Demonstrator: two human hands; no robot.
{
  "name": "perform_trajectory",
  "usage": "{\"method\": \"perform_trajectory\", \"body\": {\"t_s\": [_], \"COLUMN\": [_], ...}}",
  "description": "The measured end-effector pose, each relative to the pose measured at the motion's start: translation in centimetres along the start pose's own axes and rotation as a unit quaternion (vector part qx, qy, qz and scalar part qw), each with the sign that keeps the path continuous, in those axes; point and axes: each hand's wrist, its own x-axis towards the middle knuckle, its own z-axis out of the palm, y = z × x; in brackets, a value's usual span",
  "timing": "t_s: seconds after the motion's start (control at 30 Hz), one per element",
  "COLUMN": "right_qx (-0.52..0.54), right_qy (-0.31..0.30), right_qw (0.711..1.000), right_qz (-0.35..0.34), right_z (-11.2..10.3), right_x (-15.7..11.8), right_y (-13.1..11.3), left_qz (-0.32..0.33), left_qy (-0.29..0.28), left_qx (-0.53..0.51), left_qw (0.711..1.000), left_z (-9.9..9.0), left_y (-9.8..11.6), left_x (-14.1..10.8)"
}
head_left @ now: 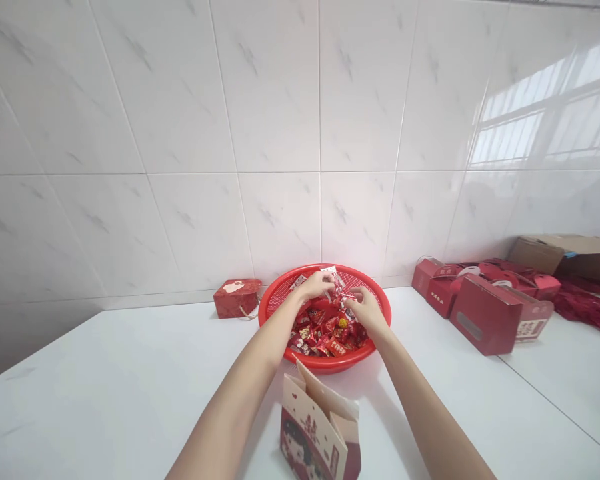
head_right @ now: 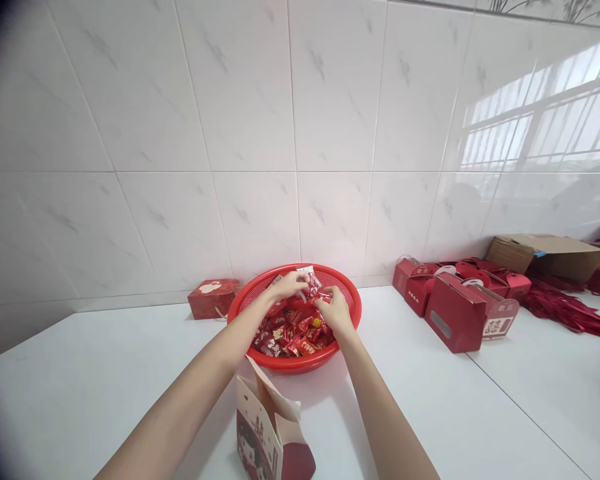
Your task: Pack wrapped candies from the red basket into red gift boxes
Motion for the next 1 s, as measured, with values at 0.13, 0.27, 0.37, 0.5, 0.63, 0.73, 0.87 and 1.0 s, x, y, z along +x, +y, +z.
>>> {"method": "perform_trajectory", "body": {"t_s": [0.13,0.27,0.37,0.5,0.63,0.73,0.87,1.0], "right_qx": [0.033,0.063,0.074,0.076,0.099,0.116,0.126,0.114], "right_qy": [0.013,0.02,0.018,0.005,-0.003,0.012,0.028,0.034], "right_qw": [0.999,0.997,0.996,0.996,0.995,0.993,0.991,0.993], "right_qz": [-0.008,-0.031,-0.041,-0.045,-0.029,-0.025,-0.025,-0.019], "right_z": [0.2,0.3,0.2,0.0,-0.1,-0.2,-0.3,-0.3], "right_x": [0.6,1.3,1.5,1.2,0.6,0.2,0.1,0.1], "right_y": [0.5,1.3,1.6,1.2,0.4,0.0,-0.1,-0.3], "left_qz": [0.018,0.02,0.006,-0.029,-0.06,-0.08,-0.101,-0.104], "left_qy": [-0.049,-0.11,-0.125,-0.139,-0.101,-0.071,-0.004,0.051], "left_qx": [-0.056,-0.164,-0.196,-0.182,-0.153,-0.124,-0.033,0.09], "left_qw": [0.997,0.98,0.973,0.973,0.981,0.986,0.994,0.989], "left_z": [-0.7,-0.9,-0.9,-0.7,-0.5,-0.5,-0.7,-1.0], "left_y": [1.4,2.8,3.6,3.9,4.2,4.4,3.3,0.7], "left_x": [-0.7,-2.3,-3.0,-3.0,-3.0,-2.9,-2.3,-1.2]}}
